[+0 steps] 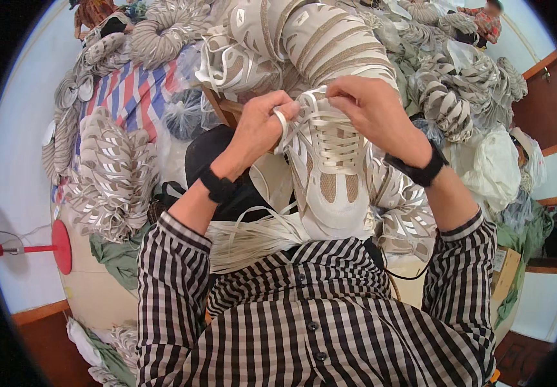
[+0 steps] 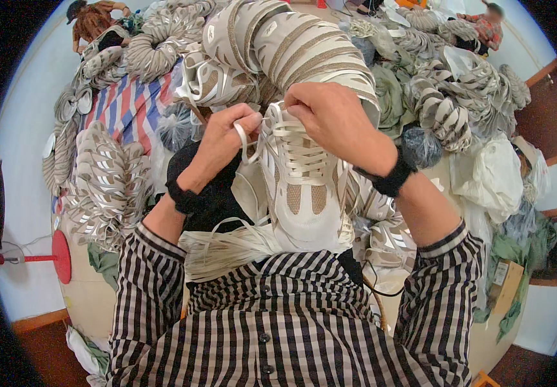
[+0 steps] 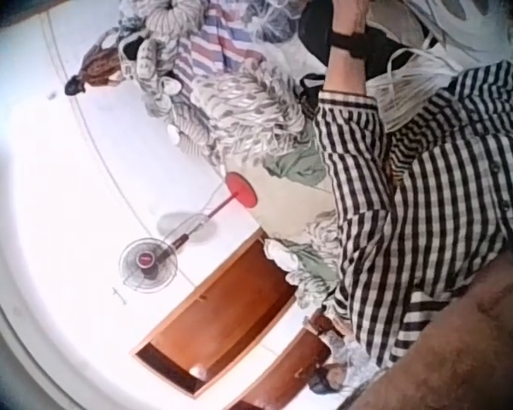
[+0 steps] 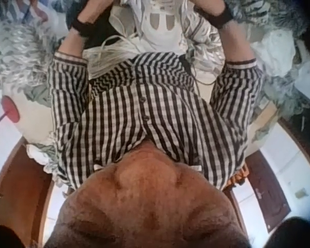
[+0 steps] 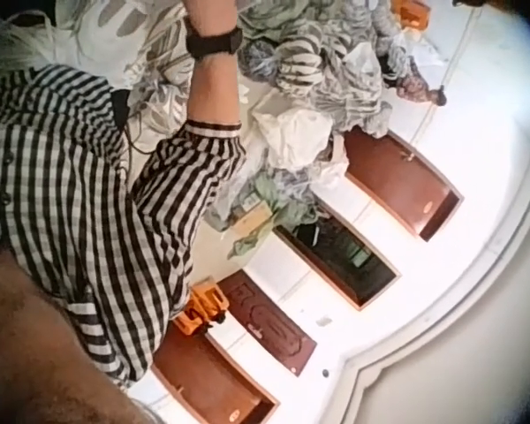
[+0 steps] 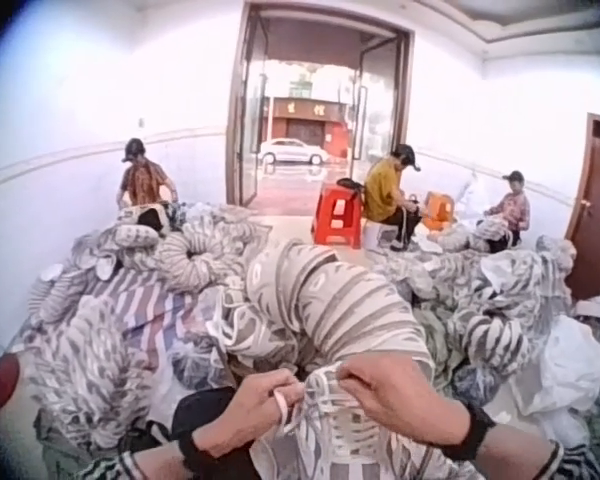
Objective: Lacing a white and tan athletic shoe while sitting among many shoe components.
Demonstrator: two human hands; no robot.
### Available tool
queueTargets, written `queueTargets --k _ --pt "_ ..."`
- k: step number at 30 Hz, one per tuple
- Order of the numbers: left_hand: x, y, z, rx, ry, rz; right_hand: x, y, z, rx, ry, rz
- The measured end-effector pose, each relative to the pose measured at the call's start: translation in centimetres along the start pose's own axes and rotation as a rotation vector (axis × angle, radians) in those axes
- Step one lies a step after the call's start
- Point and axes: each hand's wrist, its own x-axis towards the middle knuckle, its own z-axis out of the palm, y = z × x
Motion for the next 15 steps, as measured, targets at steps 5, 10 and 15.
queueTargets --k 5,10,15 --pt "0.4 -1.3 1.6 0.005 -0.068 -0.061 0.5 3.0 1.4 -0.042 -0.165 0.026" --pt "0.4 -1.4 1.7 0.079 -0.024 0.023 0.7 3.2 1.4 0.117 -0.298 0.170" --pt "0.2 -0.6 2.7 0.394 0.103 0.182 0.8 3.2 1.6 0.194 -0.362 0.228"
